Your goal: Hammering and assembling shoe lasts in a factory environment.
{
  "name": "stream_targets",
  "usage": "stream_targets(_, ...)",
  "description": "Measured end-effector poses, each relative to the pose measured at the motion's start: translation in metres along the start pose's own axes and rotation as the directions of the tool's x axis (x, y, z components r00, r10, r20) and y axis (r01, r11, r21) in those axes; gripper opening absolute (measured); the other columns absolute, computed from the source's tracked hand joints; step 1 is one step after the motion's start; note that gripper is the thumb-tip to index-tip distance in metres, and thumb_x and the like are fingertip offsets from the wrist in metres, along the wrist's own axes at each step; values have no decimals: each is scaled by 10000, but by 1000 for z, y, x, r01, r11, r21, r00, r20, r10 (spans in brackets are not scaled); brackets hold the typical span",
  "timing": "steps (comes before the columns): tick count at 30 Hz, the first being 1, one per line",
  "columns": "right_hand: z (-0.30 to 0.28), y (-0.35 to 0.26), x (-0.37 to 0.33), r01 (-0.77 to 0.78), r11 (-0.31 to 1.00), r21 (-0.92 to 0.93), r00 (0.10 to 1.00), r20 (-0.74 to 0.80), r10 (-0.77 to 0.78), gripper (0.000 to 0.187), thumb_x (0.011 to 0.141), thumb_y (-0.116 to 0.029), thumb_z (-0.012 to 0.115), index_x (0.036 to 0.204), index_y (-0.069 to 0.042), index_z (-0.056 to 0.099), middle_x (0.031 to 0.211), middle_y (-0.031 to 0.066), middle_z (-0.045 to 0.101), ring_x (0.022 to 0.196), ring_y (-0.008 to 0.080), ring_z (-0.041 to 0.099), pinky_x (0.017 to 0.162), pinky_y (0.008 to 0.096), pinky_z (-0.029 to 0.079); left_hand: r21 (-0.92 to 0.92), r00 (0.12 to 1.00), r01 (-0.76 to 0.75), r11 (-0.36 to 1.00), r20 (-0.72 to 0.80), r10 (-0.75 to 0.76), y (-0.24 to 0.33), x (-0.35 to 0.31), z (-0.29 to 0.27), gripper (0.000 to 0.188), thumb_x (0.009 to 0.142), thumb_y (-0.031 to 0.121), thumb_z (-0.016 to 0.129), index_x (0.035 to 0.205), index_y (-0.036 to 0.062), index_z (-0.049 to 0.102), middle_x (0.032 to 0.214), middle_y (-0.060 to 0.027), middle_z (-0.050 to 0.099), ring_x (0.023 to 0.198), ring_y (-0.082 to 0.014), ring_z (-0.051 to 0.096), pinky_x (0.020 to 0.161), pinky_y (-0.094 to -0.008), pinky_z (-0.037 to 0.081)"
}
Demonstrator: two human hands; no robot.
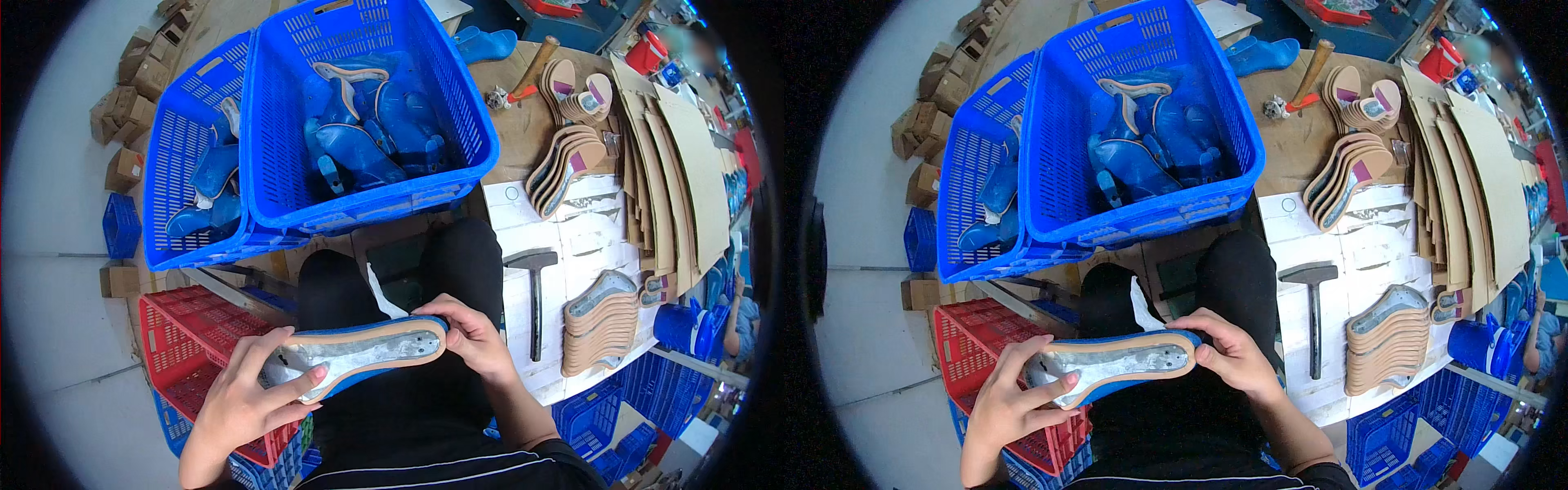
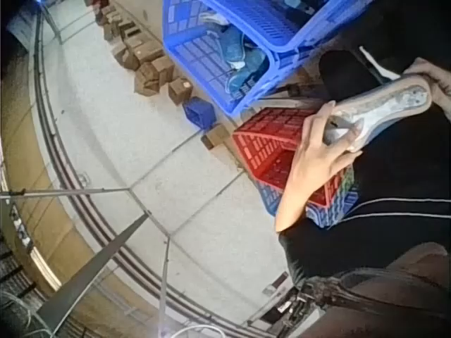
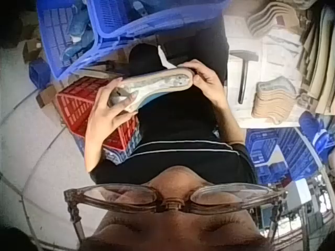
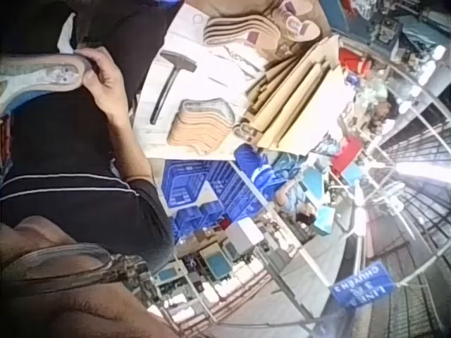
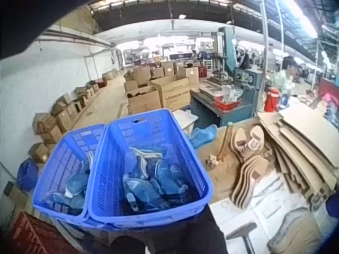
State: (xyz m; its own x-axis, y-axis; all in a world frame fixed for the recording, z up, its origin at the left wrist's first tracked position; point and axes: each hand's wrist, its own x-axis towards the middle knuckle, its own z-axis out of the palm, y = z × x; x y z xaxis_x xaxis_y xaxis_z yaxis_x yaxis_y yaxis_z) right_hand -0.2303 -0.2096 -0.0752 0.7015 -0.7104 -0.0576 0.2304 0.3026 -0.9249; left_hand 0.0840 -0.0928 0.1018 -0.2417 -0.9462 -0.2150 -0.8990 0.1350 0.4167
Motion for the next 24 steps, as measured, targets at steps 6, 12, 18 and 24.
stream_targets(6, 1, -1, -1, 141, 989, -47, 990, -10, -142, 657, 1102, -550, 561, 1475, -13, 620, 1266, 149, 630, 1198, 265, 611, 1070, 398, 463, -50, 999, -4, 999, -53, 1, 2, 3, -3, 650, 728, 301, 994, 1332, 382, 768, 1443, -172, 514, 1260, -387, 603, 900, -499, 661)
stream_targets(12, -1, -3, -2, 60, 995, -85, 997, 59, -55, 578, 1087, -387, 623, 1501, 12, 565, 1265, 160, 633, 1233, 288, 604, 1076, 409, 464, -42, 999, -24, 999, -22, 23, 0, 4, -2, 675, 682, 289, 1009, 1314, 354, 781, 1426, -179, 513, 1202, -384, 594, 889, -501, 645)
stream_targets(18, 9, -80, -7, 753, 650, 101, 616, 237, -751, 461, 1085, -561, 597, 1221, -131, 693, 970, 131, 771, 787, 226, 739, 650, 380, 456, -7, 1000, -8, 1000, -26, 8, 3, 5, -2, 662, 661, 289, 1007, 1286, 338, 798, 1422, -183, 529, 1174, -391, 583, 891, -486, 633)
stream_targets(24, 58, -133, -7, 613, 746, 261, 681, 305, -666, 682, 1062, -650, 548, 1407, -73, 666, 988, 102, 723, 838, 243, 645, 739, 373, 459, -24, 997, 62, 998, -47, -63, 6, 0, 1, 632, 631, 257, 1004, 1235, 306, 827, 1454, -184, 532, 1223, -391, 579, 904, -481, 617)
